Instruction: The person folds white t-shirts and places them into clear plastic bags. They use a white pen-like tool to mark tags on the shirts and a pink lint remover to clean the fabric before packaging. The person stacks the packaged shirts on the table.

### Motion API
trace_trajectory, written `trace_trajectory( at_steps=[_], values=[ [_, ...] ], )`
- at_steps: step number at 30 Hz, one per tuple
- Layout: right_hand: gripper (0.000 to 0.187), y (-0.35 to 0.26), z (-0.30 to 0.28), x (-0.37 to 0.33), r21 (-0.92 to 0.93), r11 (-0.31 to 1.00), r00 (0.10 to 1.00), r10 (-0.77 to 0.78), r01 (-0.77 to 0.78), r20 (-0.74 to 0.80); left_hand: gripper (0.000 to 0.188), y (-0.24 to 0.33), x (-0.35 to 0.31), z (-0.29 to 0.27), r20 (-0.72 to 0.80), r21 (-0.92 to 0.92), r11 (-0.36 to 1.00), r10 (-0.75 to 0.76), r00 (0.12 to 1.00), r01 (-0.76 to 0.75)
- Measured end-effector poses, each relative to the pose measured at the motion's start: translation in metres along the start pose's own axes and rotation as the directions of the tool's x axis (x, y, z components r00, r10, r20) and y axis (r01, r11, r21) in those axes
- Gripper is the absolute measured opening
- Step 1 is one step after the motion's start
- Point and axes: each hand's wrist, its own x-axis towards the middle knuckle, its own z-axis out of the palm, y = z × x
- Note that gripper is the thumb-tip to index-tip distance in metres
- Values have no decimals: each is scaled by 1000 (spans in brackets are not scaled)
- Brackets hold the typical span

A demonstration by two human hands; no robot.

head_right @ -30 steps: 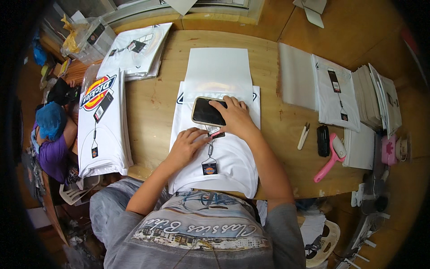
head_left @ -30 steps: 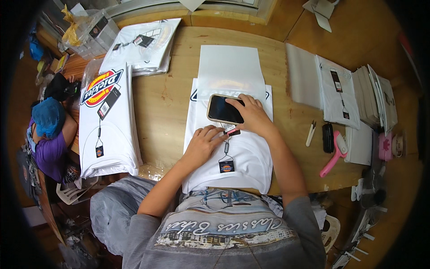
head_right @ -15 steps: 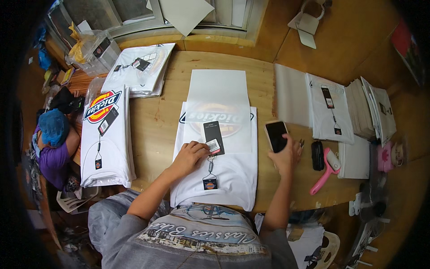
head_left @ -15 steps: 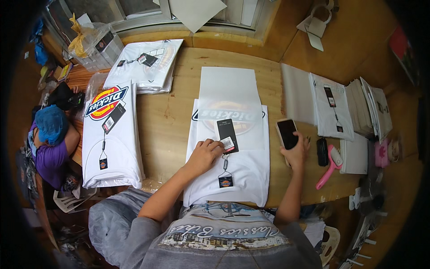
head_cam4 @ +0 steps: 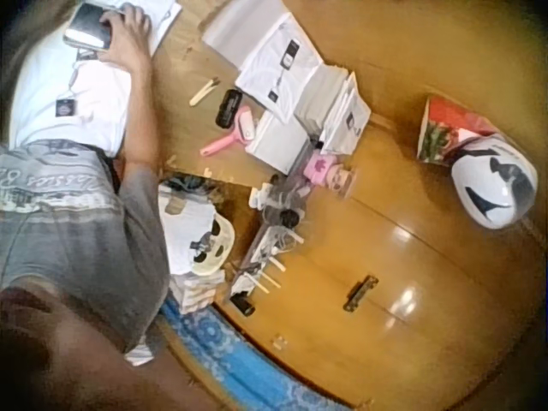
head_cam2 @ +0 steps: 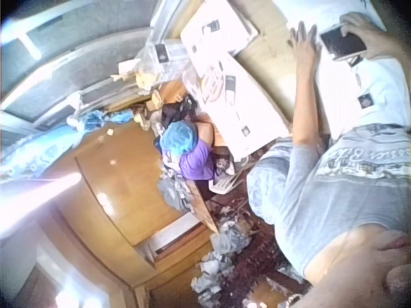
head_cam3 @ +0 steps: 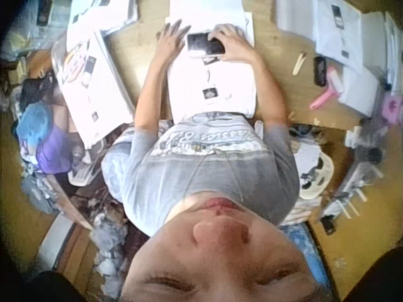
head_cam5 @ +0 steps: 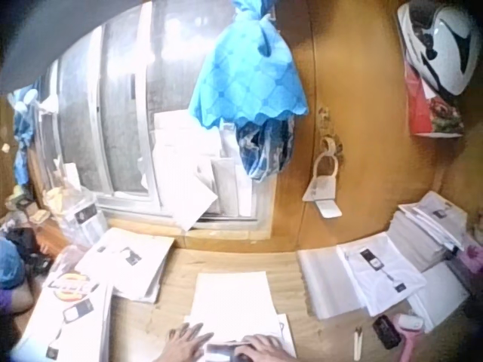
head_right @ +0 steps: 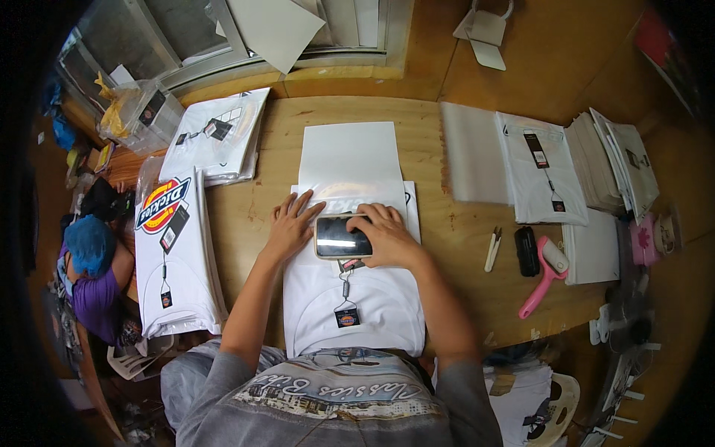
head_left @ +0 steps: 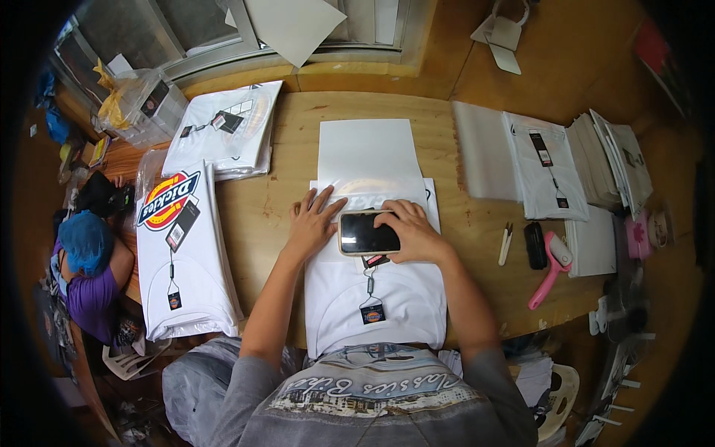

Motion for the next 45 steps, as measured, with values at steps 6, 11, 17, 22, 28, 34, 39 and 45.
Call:
trace_trajectory(
  at_steps=[6, 11, 17, 22, 28, 34, 39, 45],
  values=[
    [43, 23, 10, 6, 54, 997, 999, 50, -50, -1, 39, -4, 9, -4, -62, -16, 1000, 14, 998, -15],
    [27, 44, 15, 46, -13, 1000, 986, -14, 12, -168, 24, 8, 45, -2, -164, -205, 968, 113, 980, -146],
    [31, 64, 23, 64, -167, 979, 979, 84, -115, -185, 24, -3, 64, 16, -189, -235, 962, 98, 977, -142],
    [35, 76, 12, 63, -158, 979, 989, 118, -132, -93, 32, -24, 71, 6, -7, -156, 987, 28, 1000, -29],
    [49, 125, -58, 37, 595, 706, 897, 132, -384, 422, 32, -63, 90, -40, 423, -779, 607, 320, 847, 160],
    [79, 155, 13, -14, 946, -132, 955, -69, -295, 288, 65, -121, 4, 45, 484, -801, -244, 272, 831, 547],
    [74, 110, 17, -58, 925, -143, 931, 46, -353, 363, 76, -87, -24, 26, 496, -774, -257, 323, 806, 578],
    [47, 61, 17, -83, 880, -260, 798, 376, -397, 471, 64, -36, -55, -10, 674, -728, -149, 24, 739, 669]
  ],
)
